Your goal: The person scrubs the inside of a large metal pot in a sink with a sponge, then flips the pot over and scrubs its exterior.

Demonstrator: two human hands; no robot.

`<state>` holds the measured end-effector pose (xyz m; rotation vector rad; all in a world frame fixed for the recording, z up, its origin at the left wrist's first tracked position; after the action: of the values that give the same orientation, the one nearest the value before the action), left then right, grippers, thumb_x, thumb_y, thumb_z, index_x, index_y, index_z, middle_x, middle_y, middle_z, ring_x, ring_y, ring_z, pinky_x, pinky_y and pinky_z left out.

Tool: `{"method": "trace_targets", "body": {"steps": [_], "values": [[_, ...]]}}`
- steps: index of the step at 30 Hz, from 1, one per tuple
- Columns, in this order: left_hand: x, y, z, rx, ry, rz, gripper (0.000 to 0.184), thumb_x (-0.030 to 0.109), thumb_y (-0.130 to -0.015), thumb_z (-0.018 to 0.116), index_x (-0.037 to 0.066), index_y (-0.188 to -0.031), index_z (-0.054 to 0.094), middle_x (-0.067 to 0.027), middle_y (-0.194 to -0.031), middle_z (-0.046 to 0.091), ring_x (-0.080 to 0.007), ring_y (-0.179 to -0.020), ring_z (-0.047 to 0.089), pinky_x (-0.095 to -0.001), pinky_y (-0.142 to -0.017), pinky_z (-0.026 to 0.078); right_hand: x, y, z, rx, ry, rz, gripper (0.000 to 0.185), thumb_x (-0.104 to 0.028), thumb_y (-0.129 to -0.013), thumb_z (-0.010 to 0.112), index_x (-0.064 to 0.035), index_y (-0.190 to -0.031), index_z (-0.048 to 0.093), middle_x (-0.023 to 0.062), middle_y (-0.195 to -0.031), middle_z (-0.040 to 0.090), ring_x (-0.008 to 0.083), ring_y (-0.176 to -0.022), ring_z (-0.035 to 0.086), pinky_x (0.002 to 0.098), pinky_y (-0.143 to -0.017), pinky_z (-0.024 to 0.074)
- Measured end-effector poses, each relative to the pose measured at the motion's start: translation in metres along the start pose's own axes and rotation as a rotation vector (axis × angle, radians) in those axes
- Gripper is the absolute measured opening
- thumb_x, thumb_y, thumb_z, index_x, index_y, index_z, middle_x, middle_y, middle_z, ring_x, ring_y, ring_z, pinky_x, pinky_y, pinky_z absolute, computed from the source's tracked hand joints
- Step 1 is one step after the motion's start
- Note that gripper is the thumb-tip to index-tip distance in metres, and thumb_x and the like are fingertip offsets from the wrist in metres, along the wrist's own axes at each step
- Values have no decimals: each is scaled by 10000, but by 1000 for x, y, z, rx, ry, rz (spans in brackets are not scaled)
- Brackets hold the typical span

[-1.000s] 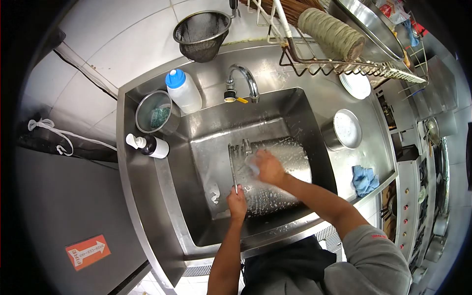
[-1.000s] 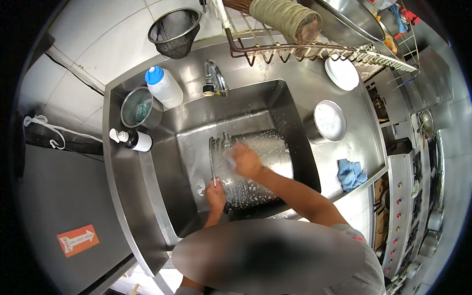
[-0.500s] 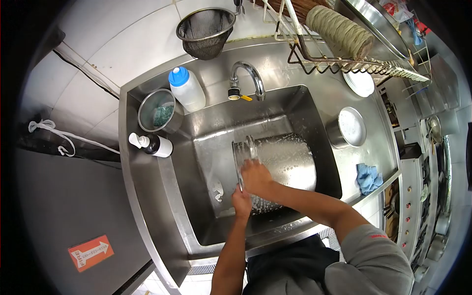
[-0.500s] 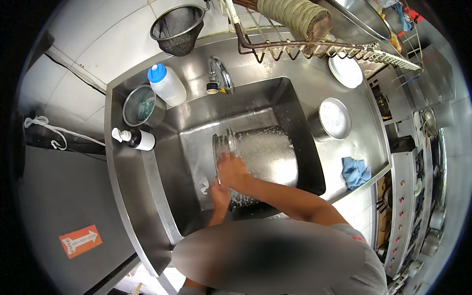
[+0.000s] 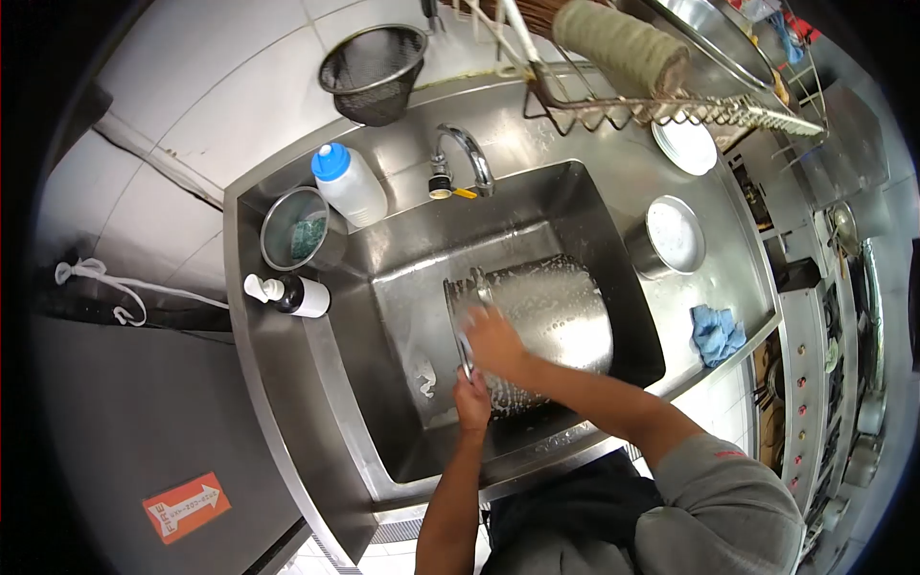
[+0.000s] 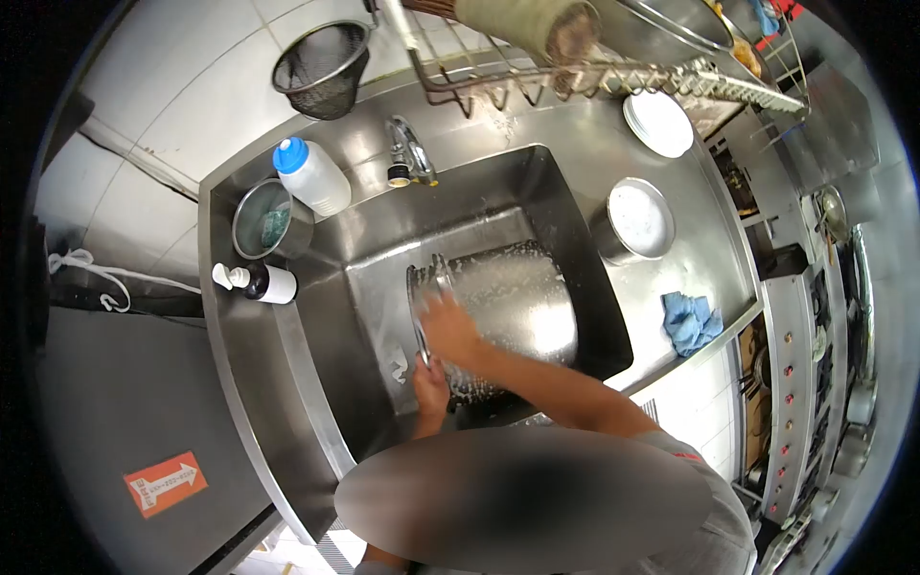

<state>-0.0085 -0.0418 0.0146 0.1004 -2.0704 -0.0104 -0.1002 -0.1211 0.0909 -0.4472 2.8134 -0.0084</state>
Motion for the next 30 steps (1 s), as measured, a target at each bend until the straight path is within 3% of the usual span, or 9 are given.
{"method": "trace_targets", "body": {"steps": [4, 7, 10, 14, 16, 18, 21, 26, 30], "values": [[-12, -6, 4, -97, -136, -85, 127, 102, -968, 459, -9, -989, 518, -230, -823, 638, -433, -733, 609, -463, -618, 456, 16, -48, 14, -59, 36, 234, 226, -157, -757, 614, -59, -955, 663, 143, -1114, 558, 345, -1063, 532, 436, -821, 496], [-43, 11, 26, -318, 517, -183, 393, 238, -1022, 430, -1, -1333, 407, -152, -1317, 517, -301, -1190, 512, -348, -972, 422, -8, 13, 15, -78, -23, 16, 273, -184, -750, 607, -51, -986, 638, 156, -1035, 579, 319, -988, 549, 461, -851, 461], [5, 24, 2, -236, 1409, -476, 491, 368, -1017, 425, 3, -1344, 432, -112, -1247, 571, -238, -1156, 545, -351, -976, 432, -42, 84, -6, -295, -58, -174, 296, -206, -790, 587, -57, -1044, 619, 146, -1035, 583, 297, -961, 563, 458, -849, 456], [-4, -27, 7, -192, 917, -661, 503, 405, -1000, 455, -19, -1263, 521, -97, -1137, 625, -216, -1069, 577, -333, -948, 439, -34, 145, 27, -319, -96, -428, 293, -237, -813, 584, -82, -1059, 619, 113, -1065, 572, 291, -975, 542, 445, -815, 449], [-18, -65, 10, -108, 598, -451, 427, 359, -991, 497, -27, -1153, 580, -99, -1041, 644, -184, -928, 588, -330, -854, 460, -13, 138, 12, -332, -80, -425, 299, -267, -813, 597, -91, -1053, 629, 94, -1056, 567, 282, -982, 531, 446, -815, 440], [-15, -84, 10, -134, 249, -429, 399, 321, -967, 542, -36, -1139, 585, -101, -1062, 645, -188, -959, 573, -356, -843, 449, 51, 105, -14, -248, -4, -71, 316, -243, -787, 625, -90, -1063, 635, 86, -1062, 562, 303, -1043, 516, 475, -848, 429], [-11, -94, 6, -90, 90, -334, 396, 330, -957, 543, -44, -1079, 596, -143, -950, 667, -232, -873, 600, -387, -798, 453, 104, 39, -57, 151, -180, 157, 338, -213, -742, 660, -118, -1066, 641, 111, -1103, 559, 314, -1069, 515, 465, -895, 417], [8, -76, -7, -31, -89, -178, 458, 385, -954, 523, -63, -995, 607, -247, -859, 643, -355, -789, 600, -426, -764, 458, 69, -28, -13, -66, -411, -292, 357, -216, -709, 661, -133, -1057, 656, 133, -1096, 606, 325, -1097, 521, 447, -952, 416], [10, -53, -14, 1, -126, -271, 475, 403, -957, 510, -59, -955, 618, -259, -818, 635, -401, -779, 602, -444, -760, 454, 124, -43, 6, -61, -253, 2, 387, -220, -692, 656, -114, -1063, 633, 157, -1121, 596, 339, -1079, 571, 439, -1000, 410]]}}
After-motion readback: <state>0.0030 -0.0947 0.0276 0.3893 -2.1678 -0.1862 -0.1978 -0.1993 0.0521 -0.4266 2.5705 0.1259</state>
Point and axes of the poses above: each hand's wrist, its own y-axis away from the middle knuckle, its own z-axis out of the palm, x = y × z, the point moved 10 cm from there along -y, towards the middle knuckle
